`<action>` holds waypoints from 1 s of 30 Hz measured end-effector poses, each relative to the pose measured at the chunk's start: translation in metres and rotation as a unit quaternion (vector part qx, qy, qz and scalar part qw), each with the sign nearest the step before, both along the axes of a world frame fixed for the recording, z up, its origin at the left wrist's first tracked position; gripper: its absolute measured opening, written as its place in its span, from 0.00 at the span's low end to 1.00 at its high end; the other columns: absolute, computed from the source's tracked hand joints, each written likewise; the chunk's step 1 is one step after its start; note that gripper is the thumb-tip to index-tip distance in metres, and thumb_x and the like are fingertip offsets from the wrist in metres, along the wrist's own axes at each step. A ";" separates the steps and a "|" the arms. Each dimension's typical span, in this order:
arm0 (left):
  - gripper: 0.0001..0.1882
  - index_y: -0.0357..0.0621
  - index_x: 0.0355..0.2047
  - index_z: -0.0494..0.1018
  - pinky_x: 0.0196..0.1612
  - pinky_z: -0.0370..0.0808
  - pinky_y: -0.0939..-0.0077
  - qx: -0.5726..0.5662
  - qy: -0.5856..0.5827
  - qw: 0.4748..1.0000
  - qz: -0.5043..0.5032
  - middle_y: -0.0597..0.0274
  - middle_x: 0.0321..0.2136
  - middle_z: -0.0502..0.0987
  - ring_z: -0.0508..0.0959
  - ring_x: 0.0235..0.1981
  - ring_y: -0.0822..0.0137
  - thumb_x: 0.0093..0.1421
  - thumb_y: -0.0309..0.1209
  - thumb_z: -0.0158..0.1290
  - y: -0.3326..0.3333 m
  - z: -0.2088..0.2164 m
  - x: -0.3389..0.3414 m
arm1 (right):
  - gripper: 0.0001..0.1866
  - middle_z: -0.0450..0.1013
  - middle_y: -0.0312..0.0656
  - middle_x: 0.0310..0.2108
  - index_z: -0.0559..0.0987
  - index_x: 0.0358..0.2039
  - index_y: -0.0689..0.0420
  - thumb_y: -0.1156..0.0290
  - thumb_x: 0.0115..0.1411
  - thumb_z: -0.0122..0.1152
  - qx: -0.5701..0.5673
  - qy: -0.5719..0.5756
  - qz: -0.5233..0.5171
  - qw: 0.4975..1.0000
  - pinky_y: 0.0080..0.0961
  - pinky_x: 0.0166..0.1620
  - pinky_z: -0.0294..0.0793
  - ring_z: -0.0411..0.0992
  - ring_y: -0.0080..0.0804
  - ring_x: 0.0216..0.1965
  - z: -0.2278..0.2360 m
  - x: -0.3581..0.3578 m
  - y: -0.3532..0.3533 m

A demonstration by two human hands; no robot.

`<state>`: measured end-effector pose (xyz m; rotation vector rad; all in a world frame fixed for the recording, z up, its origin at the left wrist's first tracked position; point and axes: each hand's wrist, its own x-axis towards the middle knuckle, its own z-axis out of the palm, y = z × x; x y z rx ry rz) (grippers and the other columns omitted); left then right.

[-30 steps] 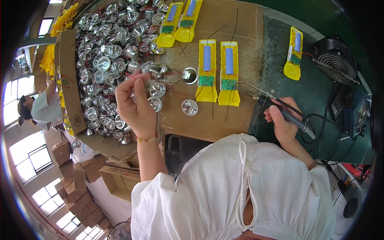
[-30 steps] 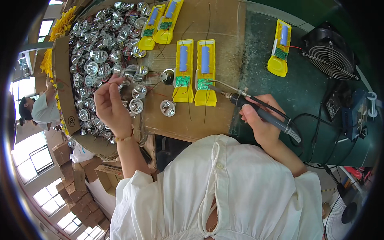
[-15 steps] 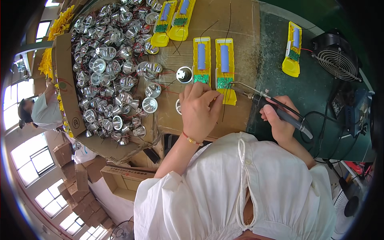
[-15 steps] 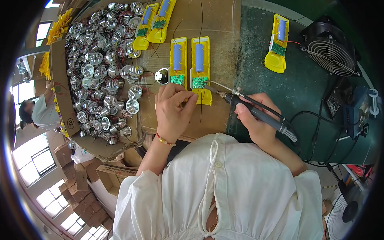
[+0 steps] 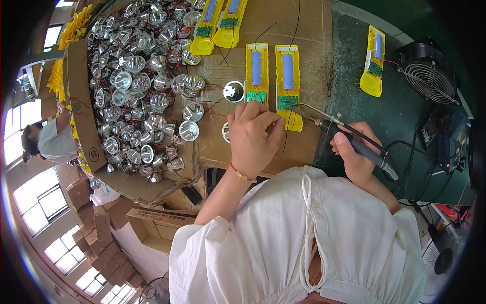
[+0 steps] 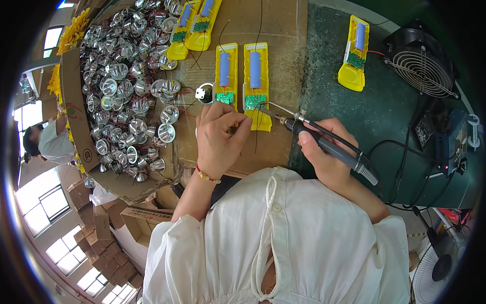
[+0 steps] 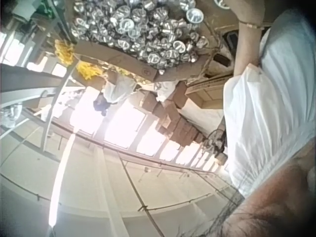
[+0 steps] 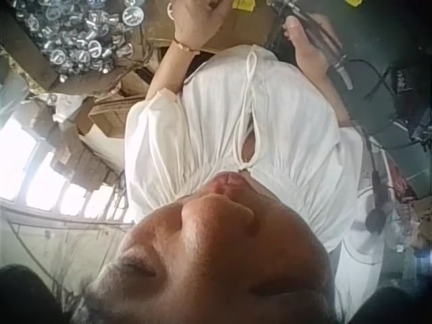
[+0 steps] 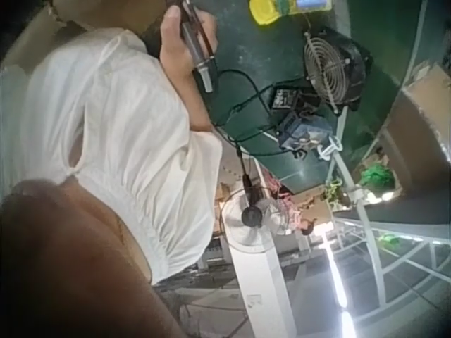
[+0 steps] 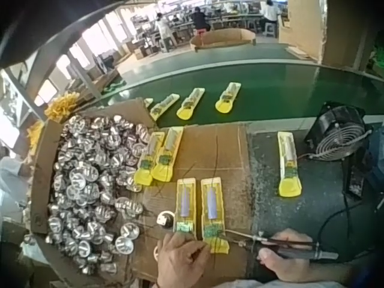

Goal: Soldering wires onto circuit boards inside flashlight components at a factory workstation.

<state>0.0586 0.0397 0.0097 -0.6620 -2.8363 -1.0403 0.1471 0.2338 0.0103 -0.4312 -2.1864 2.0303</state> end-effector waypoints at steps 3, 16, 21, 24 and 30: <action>0.02 0.46 0.20 0.77 0.35 0.62 0.67 -0.002 0.002 1.000 -0.001 0.67 0.24 0.71 0.69 0.31 0.63 0.43 0.27 0.59 0.001 0.000 -0.001 | 0.09 0.73 0.42 0.23 0.71 0.33 0.64 0.74 0.54 0.59 -0.041 -0.001 -0.030 0.999 0.16 0.26 0.72 0.71 0.21 0.23 0.002 0.002 -0.001; 0.02 0.46 0.20 0.77 0.35 0.62 0.67 0.003 -0.003 1.000 -0.001 0.67 0.24 0.71 0.70 0.30 0.63 0.43 0.28 0.59 0.001 0.001 0.000 | 0.10 0.72 0.41 0.22 0.72 0.34 0.64 0.72 0.55 0.58 0.007 0.003 0.010 1.000 0.16 0.26 0.72 0.70 0.21 0.22 0.000 0.001 0.001; 0.02 0.46 0.20 0.77 0.36 0.62 0.67 0.003 0.000 1.000 0.005 0.66 0.24 0.71 0.70 0.30 0.63 0.43 0.28 0.59 -0.002 0.000 0.001 | 0.10 0.72 0.42 0.22 0.72 0.34 0.64 0.73 0.55 0.58 0.019 0.021 0.021 0.999 0.16 0.26 0.71 0.70 0.21 0.22 0.001 0.000 -0.004; 0.03 0.45 0.21 0.77 0.37 0.64 0.68 -0.007 -0.007 1.000 0.002 0.66 0.24 0.71 0.70 0.31 0.62 0.44 0.29 0.58 0.001 0.003 -0.002 | 0.10 0.73 0.42 0.24 0.72 0.34 0.66 0.75 0.53 0.60 -0.066 0.015 -0.055 0.996 0.17 0.27 0.73 0.72 0.22 0.24 0.003 0.003 -0.003; 0.03 0.45 0.21 0.77 0.39 0.65 0.69 -0.021 -0.017 1.000 0.003 0.65 0.24 0.72 0.70 0.32 0.61 0.45 0.29 0.58 0.000 0.004 -0.001 | 0.10 0.72 0.42 0.24 0.72 0.35 0.66 0.75 0.54 0.59 -0.079 0.010 -0.050 0.996 0.16 0.28 0.72 0.71 0.21 0.24 0.004 0.004 0.001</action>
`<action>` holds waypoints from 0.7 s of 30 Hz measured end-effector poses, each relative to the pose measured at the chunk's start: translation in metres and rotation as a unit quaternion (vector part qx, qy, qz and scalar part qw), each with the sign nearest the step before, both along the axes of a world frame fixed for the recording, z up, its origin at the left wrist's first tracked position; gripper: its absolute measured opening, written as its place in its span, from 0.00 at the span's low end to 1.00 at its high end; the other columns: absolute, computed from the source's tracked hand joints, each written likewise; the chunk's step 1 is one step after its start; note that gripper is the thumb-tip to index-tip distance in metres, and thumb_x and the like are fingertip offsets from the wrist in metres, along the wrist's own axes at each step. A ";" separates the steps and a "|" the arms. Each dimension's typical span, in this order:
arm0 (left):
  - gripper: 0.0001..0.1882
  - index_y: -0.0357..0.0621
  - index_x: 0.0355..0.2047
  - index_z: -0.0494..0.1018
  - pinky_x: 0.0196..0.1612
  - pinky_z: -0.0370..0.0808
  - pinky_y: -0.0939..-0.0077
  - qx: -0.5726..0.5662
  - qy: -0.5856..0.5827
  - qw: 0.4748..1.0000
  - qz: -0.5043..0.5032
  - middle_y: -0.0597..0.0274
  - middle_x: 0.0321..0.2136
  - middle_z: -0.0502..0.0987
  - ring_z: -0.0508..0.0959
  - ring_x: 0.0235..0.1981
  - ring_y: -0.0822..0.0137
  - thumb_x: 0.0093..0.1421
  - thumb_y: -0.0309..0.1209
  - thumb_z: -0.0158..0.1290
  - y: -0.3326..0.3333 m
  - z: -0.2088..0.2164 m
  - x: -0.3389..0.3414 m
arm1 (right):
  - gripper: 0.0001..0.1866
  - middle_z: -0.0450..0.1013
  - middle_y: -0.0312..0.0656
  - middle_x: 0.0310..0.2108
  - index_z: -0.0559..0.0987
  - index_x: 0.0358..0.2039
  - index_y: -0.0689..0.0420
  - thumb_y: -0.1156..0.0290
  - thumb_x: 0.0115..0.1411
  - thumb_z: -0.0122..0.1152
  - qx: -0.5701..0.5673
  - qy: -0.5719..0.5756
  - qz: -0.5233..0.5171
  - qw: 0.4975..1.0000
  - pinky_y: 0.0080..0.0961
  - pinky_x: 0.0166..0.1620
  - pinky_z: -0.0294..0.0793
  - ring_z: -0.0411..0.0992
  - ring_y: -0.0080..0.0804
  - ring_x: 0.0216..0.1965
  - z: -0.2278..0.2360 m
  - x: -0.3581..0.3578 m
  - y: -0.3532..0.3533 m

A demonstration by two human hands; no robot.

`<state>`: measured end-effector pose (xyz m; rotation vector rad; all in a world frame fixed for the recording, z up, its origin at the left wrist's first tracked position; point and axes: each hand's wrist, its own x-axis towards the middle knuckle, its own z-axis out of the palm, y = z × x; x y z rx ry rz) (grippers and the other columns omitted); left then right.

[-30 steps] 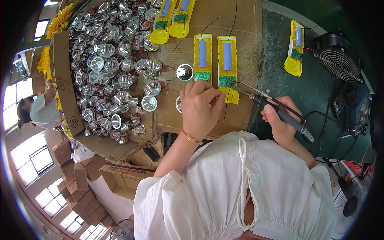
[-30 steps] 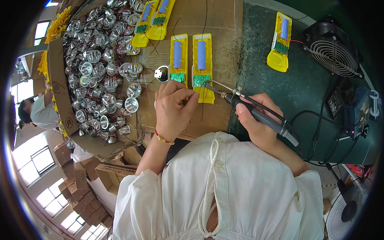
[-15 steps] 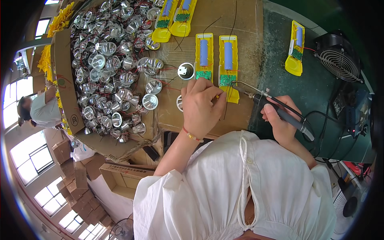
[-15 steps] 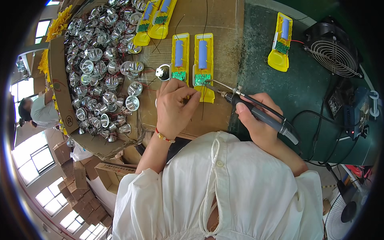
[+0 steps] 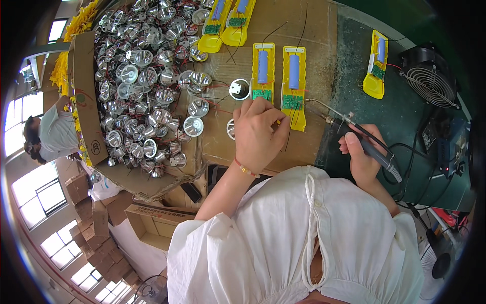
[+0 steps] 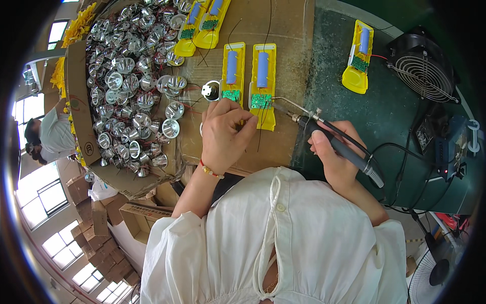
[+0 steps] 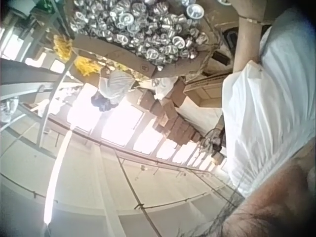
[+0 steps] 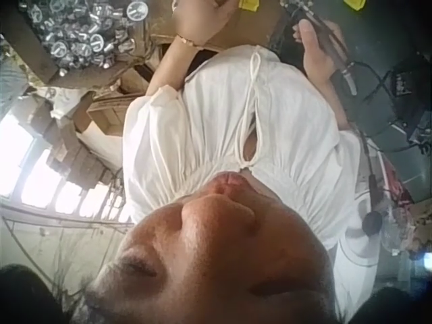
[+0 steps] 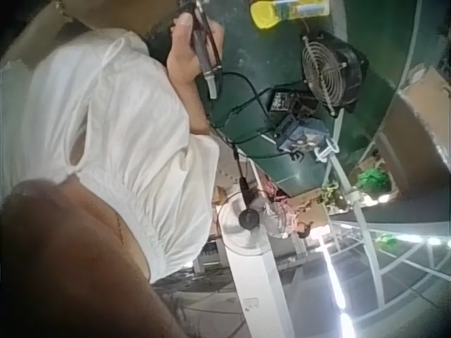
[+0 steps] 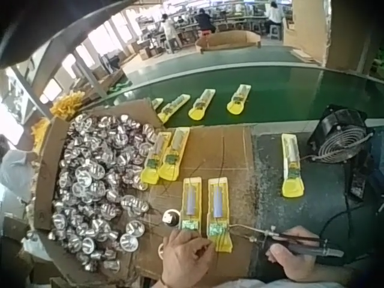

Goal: Soldering wires onto circuit boards inside flashlight components at a factory workstation.

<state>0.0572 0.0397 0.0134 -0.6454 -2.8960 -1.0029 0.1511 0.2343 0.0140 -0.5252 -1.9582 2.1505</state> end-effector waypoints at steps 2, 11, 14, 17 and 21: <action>0.03 0.45 0.21 0.78 0.39 0.65 0.69 0.000 -0.002 1.000 0.005 0.65 0.24 0.72 0.70 0.32 0.61 0.44 0.29 0.58 0.000 0.001 0.001 | 0.10 0.72 0.42 0.24 0.72 0.35 0.65 0.75 0.54 0.59 -0.008 0.002 0.002 1.000 0.16 0.28 0.72 0.71 0.21 0.24 -0.001 0.001 0.001; 0.03 0.44 0.21 0.78 0.36 0.66 0.69 -0.025 0.022 0.999 -0.002 0.64 0.25 0.73 0.71 0.31 0.62 0.44 0.28 0.58 -0.003 0.003 0.001 | 0.11 0.72 0.42 0.23 0.72 0.34 0.65 0.73 0.54 0.60 -0.024 0.007 0.003 1.000 0.15 0.27 0.72 0.70 0.21 0.23 -0.003 0.002 0.003; 0.05 0.46 0.25 0.77 0.36 0.65 0.69 0.028 0.109 0.993 -0.038 0.66 0.26 0.75 0.72 0.32 0.63 0.44 0.25 0.58 -0.025 0.017 -0.005 | 0.11 0.72 0.42 0.23 0.72 0.34 0.65 0.73 0.54 0.60 -0.018 0.009 -0.001 1.000 0.16 0.27 0.72 0.70 0.21 0.23 -0.002 0.004 0.007; 0.11 0.46 0.28 0.78 0.39 0.67 0.65 0.007 0.039 0.996 -0.085 0.64 0.31 0.75 0.72 0.36 0.60 0.41 0.23 0.60 -0.056 0.029 -0.009 | 0.11 0.72 0.42 0.23 0.72 0.34 0.65 0.73 0.54 0.60 -0.011 0.007 -0.001 1.000 0.16 0.27 0.72 0.70 0.21 0.23 -0.003 0.005 0.010; 0.10 0.51 0.25 0.79 0.45 0.65 0.64 -0.030 0.103 0.985 -0.135 0.66 0.36 0.74 0.69 0.46 0.55 0.39 0.29 0.62 -0.043 0.015 0.009 | 0.07 0.71 0.42 0.22 0.70 0.34 0.64 0.75 0.55 0.55 0.010 0.012 0.013 1.000 0.15 0.24 0.69 0.68 0.21 0.20 -0.002 0.004 0.006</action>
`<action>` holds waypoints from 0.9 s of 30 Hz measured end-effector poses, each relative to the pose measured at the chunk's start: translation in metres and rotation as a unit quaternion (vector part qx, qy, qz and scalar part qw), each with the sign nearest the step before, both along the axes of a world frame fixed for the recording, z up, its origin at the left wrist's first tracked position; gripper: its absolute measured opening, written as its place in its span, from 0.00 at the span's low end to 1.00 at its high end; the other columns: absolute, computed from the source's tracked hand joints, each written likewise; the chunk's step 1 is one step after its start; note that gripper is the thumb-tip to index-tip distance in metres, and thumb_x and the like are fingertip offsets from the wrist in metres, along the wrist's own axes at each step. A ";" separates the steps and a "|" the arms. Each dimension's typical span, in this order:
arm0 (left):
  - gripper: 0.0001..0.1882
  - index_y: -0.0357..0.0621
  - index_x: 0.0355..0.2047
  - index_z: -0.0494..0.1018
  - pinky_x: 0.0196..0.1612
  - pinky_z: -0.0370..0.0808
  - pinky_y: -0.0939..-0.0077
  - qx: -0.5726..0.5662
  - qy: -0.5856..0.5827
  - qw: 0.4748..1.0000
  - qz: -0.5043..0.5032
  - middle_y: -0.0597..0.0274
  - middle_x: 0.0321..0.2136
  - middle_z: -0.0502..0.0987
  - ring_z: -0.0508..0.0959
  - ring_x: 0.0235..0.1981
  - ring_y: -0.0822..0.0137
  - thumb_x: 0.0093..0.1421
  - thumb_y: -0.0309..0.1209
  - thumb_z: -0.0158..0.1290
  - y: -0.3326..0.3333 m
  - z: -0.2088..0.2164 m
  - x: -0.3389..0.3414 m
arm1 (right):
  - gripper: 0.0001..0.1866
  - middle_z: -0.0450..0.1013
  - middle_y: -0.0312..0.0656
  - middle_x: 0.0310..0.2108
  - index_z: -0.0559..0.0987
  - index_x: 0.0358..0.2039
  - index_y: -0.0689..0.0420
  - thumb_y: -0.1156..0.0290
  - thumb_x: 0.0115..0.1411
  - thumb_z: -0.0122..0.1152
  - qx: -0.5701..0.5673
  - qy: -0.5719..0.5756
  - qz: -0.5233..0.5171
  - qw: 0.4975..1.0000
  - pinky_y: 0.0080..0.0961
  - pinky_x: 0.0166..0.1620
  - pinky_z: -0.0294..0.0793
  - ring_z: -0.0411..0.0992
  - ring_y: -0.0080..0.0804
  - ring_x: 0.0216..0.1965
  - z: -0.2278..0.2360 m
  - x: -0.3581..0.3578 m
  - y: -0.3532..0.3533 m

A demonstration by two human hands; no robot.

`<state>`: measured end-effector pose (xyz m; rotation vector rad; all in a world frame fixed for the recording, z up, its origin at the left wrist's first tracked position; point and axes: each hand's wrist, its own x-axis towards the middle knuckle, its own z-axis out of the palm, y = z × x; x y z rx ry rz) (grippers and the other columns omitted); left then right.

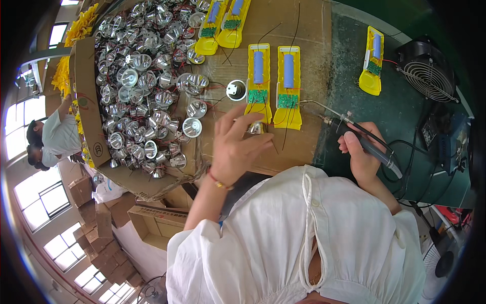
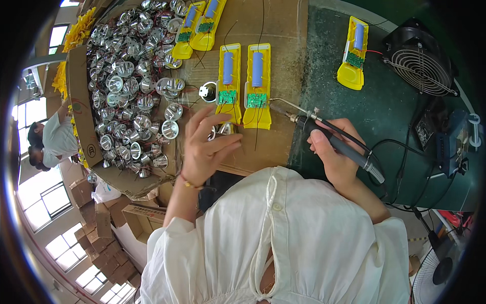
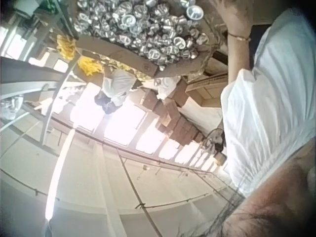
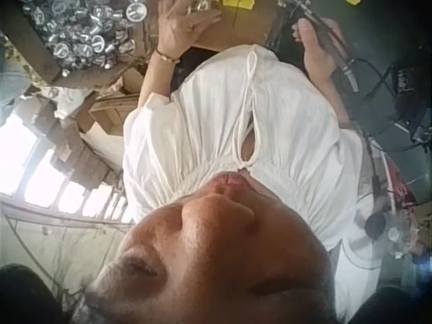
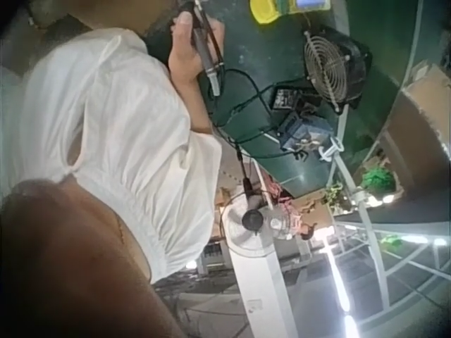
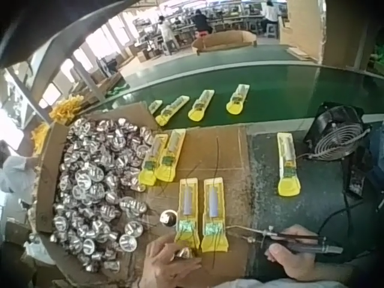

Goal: Soldering wires onto circuit boards inside flashlight components at a factory workstation.

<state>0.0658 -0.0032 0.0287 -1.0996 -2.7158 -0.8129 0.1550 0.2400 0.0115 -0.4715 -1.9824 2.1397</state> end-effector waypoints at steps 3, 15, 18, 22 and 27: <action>0.09 0.51 0.25 0.78 0.43 0.64 0.65 0.057 0.016 0.998 0.035 0.70 0.34 0.74 0.70 0.45 0.58 0.39 0.28 0.62 0.012 -0.022 0.002 | 0.11 0.72 0.42 0.24 0.72 0.35 0.66 0.74 0.54 0.59 -0.034 -0.003 0.003 0.999 0.16 0.28 0.72 0.71 0.21 0.24 -0.003 0.001 -0.002; 0.09 0.50 0.25 0.78 0.44 0.62 0.64 0.054 0.028 0.997 0.044 0.69 0.32 0.72 0.68 0.46 0.56 0.39 0.29 0.62 0.017 -0.020 0.001 | 0.10 0.73 0.42 0.25 0.71 0.34 0.65 0.74 0.54 0.59 -0.029 0.001 0.010 1.000 0.16 0.28 0.73 0.71 0.21 0.24 0.000 -0.001 -0.002; 0.04 0.47 0.21 0.76 0.43 0.62 0.63 0.068 0.015 0.993 0.095 0.67 0.29 0.71 0.68 0.43 0.57 0.43 0.29 0.60 0.034 -0.025 -0.002 | 0.10 0.73 0.42 0.25 0.71 0.34 0.65 0.74 0.53 0.60 -0.023 -0.010 0.009 1.000 0.17 0.28 0.73 0.71 0.21 0.25 -0.002 -0.005 -0.003; 0.04 0.44 0.18 0.74 0.43 0.61 0.63 0.049 -0.015 0.991 0.121 0.65 0.28 0.70 0.68 0.39 0.58 0.45 0.28 0.58 0.042 -0.019 -0.011 | 0.08 0.72 0.43 0.22 0.70 0.34 0.64 0.74 0.55 0.56 0.035 -0.003 0.038 0.999 0.16 0.25 0.71 0.70 0.22 0.22 -0.007 -0.009 -0.004; 0.03 0.44 0.18 0.75 0.43 0.61 0.63 0.027 -0.012 0.992 0.124 0.65 0.27 0.71 0.68 0.39 0.58 0.45 0.28 0.58 0.047 -0.020 -0.011 | 0.08 0.72 0.42 0.23 0.71 0.33 0.64 0.74 0.55 0.56 -0.002 -0.022 0.022 1.000 0.16 0.25 0.72 0.71 0.21 0.22 -0.005 -0.015 -0.013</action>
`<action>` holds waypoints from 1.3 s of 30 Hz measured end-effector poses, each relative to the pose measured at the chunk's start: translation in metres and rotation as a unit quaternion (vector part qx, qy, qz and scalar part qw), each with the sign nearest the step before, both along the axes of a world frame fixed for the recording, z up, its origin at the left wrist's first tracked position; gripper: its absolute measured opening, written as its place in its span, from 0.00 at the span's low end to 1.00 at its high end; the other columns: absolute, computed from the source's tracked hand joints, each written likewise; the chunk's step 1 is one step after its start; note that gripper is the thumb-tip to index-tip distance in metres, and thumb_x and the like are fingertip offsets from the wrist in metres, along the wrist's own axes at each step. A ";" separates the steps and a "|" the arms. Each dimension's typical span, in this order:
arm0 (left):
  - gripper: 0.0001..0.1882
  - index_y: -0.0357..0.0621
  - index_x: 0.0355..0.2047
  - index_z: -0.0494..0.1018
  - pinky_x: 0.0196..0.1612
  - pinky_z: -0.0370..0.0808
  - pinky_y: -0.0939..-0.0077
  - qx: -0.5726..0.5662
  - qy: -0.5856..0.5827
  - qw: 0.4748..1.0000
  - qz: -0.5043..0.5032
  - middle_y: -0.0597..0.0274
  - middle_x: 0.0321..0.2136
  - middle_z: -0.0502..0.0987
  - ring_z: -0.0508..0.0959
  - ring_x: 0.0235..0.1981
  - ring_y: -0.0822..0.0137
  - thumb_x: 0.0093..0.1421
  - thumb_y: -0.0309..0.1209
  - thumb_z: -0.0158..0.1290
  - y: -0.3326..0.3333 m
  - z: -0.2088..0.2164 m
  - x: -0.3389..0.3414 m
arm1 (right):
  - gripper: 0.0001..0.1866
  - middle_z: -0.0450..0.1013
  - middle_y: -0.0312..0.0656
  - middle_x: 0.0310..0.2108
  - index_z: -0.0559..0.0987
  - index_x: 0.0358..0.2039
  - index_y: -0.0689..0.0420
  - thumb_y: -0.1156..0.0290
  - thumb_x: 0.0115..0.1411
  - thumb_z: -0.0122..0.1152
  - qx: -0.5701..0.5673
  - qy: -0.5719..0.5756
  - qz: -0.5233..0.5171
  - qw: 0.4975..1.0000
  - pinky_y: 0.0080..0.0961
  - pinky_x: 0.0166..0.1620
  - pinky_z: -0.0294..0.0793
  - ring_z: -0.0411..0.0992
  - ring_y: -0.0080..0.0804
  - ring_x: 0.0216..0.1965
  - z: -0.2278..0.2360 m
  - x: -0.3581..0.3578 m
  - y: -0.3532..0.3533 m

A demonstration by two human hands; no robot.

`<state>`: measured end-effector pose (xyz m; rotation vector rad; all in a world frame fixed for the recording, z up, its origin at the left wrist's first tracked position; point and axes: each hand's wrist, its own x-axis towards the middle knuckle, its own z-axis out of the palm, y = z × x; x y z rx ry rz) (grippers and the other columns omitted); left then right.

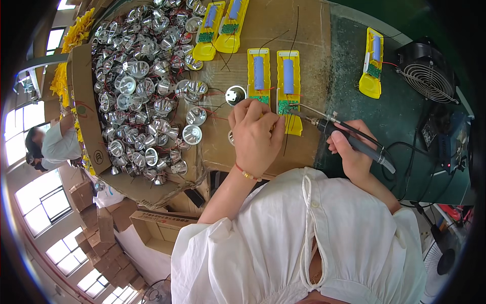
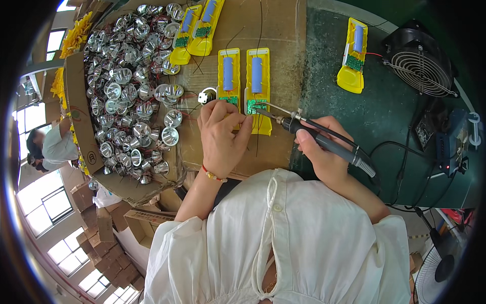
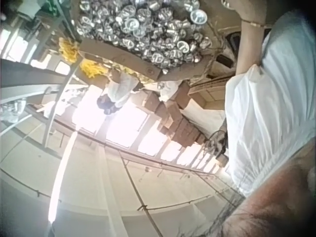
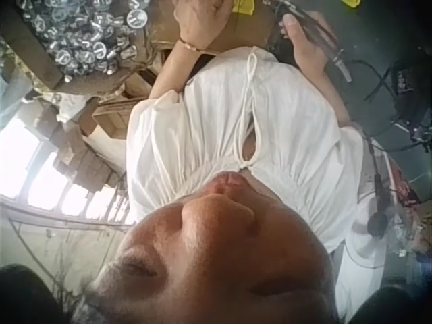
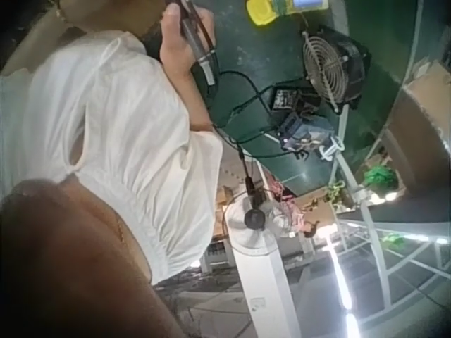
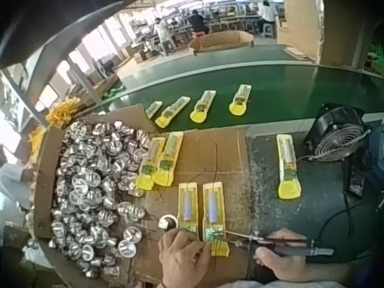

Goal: Soldering wires onto circuit boards inside flashlight components at a factory workstation.

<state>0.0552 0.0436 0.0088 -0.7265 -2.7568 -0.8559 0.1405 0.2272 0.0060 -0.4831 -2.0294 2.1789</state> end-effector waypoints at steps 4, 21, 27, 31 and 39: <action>0.03 0.44 0.18 0.75 0.44 0.61 0.63 0.008 -0.001 1.000 -0.001 0.65 0.27 0.71 0.68 0.39 0.58 0.45 0.28 0.58 0.000 -0.001 -0.001 | 0.08 0.72 0.42 0.22 0.71 0.34 0.64 0.74 0.55 0.56 -0.014 -0.027 0.003 1.000 0.16 0.25 0.72 0.70 0.21 0.21 0.000 -0.002 0.000; 0.03 0.45 0.18 0.75 0.43 0.61 0.63 0.004 -0.011 1.000 -0.007 0.66 0.27 0.71 0.68 0.39 0.58 0.45 0.29 0.58 -0.001 -0.002 -0.004 | 0.08 0.71 0.43 0.21 0.70 0.34 0.64 0.74 0.56 0.55 -0.034 -0.004 -0.057 0.998 0.17 0.23 0.68 0.67 0.23 0.18 0.006 0.003 0.007; 0.03 0.45 0.18 0.75 0.43 0.60 0.63 -0.005 -0.010 1.000 0.000 0.66 0.26 0.71 0.68 0.39 0.59 0.45 0.29 0.58 -0.002 0.001 -0.003 | 0.08 0.72 0.42 0.22 0.71 0.34 0.64 0.74 0.55 0.56 -0.063 0.021 -0.065 0.996 0.14 0.25 0.71 0.69 0.20 0.20 -0.005 0.010 0.018; 0.04 0.45 0.18 0.75 0.43 0.61 0.63 -0.014 -0.001 1.000 -0.001 0.67 0.26 0.71 0.68 0.39 0.59 0.45 0.30 0.58 0.001 0.001 -0.003 | 0.08 0.72 0.42 0.22 0.71 0.33 0.64 0.74 0.55 0.56 -0.055 0.030 -0.085 0.994 0.14 0.25 0.70 0.69 0.20 0.20 -0.006 0.016 0.030; 0.28 0.43 0.48 0.67 0.48 0.66 0.63 -0.016 0.041 0.999 0.028 0.48 0.47 0.65 0.66 0.48 0.53 0.47 0.37 0.61 0.026 0.024 -0.069 | 0.08 0.72 0.42 0.21 0.72 0.34 0.63 0.73 0.55 0.57 -0.031 -0.003 -0.129 0.991 0.16 0.24 0.69 0.69 0.21 0.20 -0.015 0.030 0.052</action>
